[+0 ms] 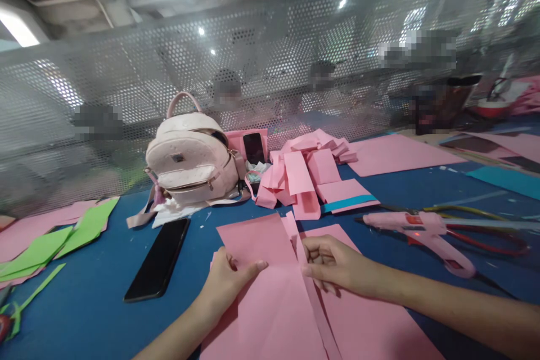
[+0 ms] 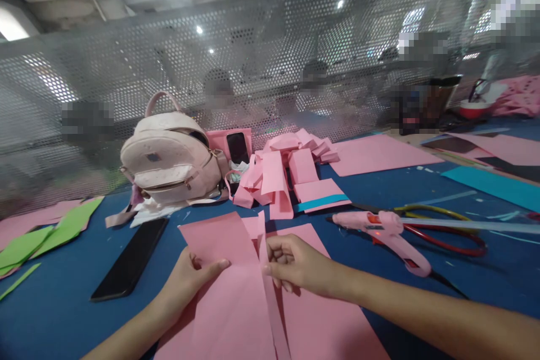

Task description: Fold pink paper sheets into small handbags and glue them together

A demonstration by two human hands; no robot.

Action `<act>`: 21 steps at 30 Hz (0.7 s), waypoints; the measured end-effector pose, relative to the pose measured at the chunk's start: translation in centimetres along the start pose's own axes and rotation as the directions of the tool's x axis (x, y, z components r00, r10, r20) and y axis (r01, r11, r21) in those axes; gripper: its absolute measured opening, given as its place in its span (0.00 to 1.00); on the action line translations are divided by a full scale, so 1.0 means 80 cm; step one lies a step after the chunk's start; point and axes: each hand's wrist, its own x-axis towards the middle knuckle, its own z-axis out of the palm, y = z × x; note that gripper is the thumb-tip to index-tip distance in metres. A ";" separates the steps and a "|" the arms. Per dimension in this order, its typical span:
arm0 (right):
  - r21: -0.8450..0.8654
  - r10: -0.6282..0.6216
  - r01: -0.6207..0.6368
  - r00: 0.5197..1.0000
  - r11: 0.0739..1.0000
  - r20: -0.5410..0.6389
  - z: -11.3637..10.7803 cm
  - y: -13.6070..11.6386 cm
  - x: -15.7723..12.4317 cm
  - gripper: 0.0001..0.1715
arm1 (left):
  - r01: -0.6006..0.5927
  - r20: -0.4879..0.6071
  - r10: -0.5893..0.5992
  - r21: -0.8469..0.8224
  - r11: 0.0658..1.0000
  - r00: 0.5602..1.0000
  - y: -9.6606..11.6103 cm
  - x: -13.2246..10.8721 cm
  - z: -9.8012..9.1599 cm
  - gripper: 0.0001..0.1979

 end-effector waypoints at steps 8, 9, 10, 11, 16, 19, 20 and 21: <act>0.028 -0.025 0.026 0.999 0.999 -0.027 0.001 0.005 0.000 0.16 | -0.062 0.079 0.066 -0.054 0.997 0.995 0.003 -0.002 0.002 0.17; 0.033 -0.020 0.022 0.999 0.999 -0.037 0.002 0.005 0.000 0.16 | -0.057 0.089 0.062 -0.059 0.997 0.994 0.002 -0.001 0.001 0.18; 0.037 -0.016 0.017 0.999 0.999 -0.049 0.002 0.005 0.000 0.17 | -0.052 0.097 0.058 -0.064 0.997 0.994 0.002 -0.001 0.001 0.18; 0.038 -0.012 0.015 0.998 0.999 -0.058 0.003 0.005 0.000 0.17 | -0.047 0.102 0.054 -0.066 0.997 0.993 0.002 -0.001 0.001 0.19; 0.014 0.007 -0.007 1.000 1.000 -0.030 0.003 0.004 0.000 0.18 | -0.041 0.069 0.044 -0.039 0.998 0.997 0.006 0.000 0.001 0.26; -0.012 0.006 -0.006 1.000 1.000 0.010 0.002 0.003 0.000 0.18 | -0.038 0.012 0.038 -0.009 0.999 0.999 0.005 0.000 0.001 0.25; -0.024 -0.003 0.003 1.000 1.000 0.021 0.001 0.002 0.000 0.19 | -0.034 -0.032 0.035 0.010 0.999 0.999 0.004 0.001 0.001 0.24; -0.033 -0.015 0.016 0.999 0.999 0.031 0.001 0.002 0.000 0.20 | -0.029 -0.088 0.031 0.031 0.999 0.996 0.001 0.001 0.001 0.24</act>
